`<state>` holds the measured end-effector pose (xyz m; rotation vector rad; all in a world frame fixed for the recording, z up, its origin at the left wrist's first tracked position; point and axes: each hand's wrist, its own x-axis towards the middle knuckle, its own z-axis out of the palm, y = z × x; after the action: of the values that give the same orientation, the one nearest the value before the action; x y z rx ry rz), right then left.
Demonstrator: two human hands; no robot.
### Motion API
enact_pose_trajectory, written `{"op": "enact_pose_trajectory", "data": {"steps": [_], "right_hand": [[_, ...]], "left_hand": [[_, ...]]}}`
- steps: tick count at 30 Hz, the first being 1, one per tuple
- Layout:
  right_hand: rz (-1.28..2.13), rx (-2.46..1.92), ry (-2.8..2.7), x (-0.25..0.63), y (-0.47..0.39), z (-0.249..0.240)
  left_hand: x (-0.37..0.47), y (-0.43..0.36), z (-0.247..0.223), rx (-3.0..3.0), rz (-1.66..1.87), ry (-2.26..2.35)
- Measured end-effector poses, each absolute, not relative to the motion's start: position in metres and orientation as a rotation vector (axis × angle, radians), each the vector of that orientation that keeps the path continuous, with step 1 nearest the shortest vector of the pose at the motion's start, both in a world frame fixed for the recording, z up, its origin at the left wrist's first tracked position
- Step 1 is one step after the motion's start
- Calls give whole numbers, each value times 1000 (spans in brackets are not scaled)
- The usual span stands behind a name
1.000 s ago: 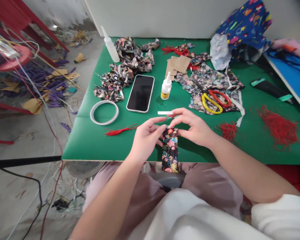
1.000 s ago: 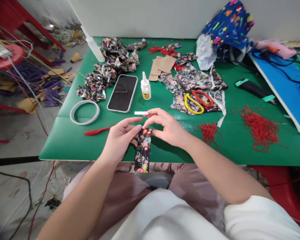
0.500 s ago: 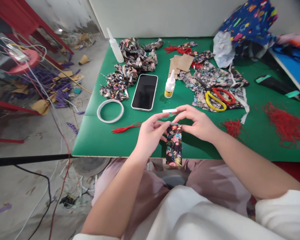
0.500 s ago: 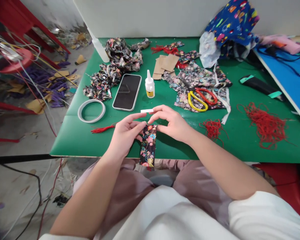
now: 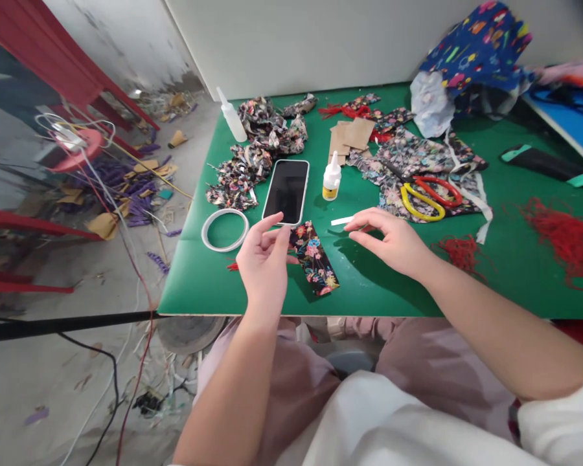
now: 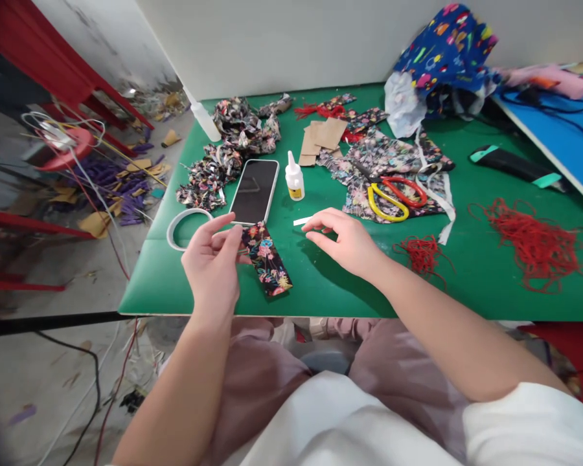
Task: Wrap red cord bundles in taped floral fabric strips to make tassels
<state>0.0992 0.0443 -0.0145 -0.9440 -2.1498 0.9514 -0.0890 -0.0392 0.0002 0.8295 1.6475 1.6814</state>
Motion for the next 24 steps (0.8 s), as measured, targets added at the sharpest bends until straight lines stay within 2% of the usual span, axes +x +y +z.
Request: {"op": "enact_pose_trajectory", "data": {"steps": [6,14,20,24], "right_hand": [[1009,-971,-2136,98,44,-15],[1130,-813,-2258,98,39,-8],[1161,-580,-2428,89,31,-6],[1304,-729,-2217,94,38,-6]], "left_hand": [[-83,-34,0,537,1608,1329],[-70,-32,5,1084,1714,1849],[-58,-30,8,1075,1772,1776],[-59,-27,10,987,1789,1702]]}}
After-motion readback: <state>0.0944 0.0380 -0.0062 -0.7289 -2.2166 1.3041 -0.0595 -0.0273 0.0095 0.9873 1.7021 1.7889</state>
